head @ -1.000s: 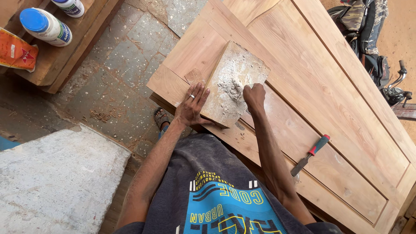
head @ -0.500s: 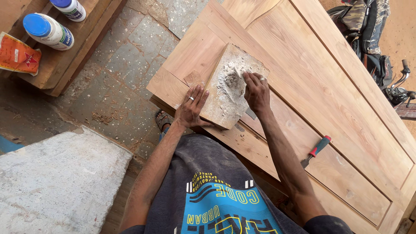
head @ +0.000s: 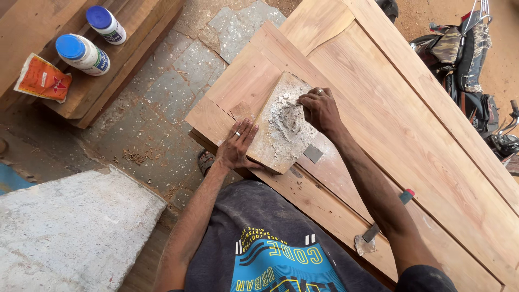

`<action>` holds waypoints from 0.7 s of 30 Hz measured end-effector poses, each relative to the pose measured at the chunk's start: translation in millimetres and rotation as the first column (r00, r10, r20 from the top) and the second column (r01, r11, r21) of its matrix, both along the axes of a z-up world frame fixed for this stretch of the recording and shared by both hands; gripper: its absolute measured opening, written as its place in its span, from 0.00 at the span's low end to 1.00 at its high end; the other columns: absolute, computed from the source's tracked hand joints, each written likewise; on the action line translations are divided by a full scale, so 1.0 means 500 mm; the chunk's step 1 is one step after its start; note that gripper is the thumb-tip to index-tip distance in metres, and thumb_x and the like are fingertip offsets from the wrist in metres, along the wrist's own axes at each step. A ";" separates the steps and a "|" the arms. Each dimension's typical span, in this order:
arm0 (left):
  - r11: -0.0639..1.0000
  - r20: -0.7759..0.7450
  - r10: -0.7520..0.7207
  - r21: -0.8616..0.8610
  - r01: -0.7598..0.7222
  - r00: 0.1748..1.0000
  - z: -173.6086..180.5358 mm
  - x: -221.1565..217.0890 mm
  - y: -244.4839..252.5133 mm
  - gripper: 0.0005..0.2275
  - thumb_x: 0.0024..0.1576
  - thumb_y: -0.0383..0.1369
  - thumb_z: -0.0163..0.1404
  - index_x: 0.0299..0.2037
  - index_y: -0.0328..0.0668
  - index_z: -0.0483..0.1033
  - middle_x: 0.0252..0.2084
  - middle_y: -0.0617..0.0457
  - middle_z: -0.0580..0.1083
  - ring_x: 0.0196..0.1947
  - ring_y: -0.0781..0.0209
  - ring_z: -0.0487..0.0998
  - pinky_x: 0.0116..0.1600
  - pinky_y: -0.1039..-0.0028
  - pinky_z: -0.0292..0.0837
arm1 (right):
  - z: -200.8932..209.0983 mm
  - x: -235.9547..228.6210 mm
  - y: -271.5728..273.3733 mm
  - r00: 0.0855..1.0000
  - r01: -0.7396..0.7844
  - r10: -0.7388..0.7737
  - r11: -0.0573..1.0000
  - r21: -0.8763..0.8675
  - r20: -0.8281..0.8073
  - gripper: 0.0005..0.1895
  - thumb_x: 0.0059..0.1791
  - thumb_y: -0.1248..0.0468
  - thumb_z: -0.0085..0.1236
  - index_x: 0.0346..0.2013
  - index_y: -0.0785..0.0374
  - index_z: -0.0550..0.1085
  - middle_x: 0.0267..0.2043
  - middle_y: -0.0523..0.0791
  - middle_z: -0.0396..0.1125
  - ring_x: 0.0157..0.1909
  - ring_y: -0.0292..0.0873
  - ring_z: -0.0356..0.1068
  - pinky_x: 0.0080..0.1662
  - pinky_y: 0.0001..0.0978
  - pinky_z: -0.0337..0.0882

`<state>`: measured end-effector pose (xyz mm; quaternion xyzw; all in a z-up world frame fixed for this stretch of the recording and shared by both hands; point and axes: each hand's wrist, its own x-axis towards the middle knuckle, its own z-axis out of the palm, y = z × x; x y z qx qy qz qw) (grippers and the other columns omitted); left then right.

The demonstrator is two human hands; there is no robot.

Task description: The person mixes a white powder with a liquid on a small board using a putty knife to form a paste. Then the person applies the paste into a gap on a wooden door panel using the putty knife.

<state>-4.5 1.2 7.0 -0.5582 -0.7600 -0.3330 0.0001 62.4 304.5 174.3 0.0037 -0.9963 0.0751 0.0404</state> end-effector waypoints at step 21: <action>0.999 -0.013 -0.020 0.042 0.021 1.000 -0.023 0.014 0.006 0.64 0.39 0.81 0.45 0.74 0.28 0.52 0.73 0.33 0.59 0.76 0.40 0.55 0.80 0.52 0.45 | -0.118 0.187 -0.034 0.988 0.004 -0.024 0.991 0.133 0.155 0.20 0.54 0.69 0.55 0.61 0.54 0.76 0.60 0.46 0.73 0.57 0.49 0.71 0.57 0.40 0.71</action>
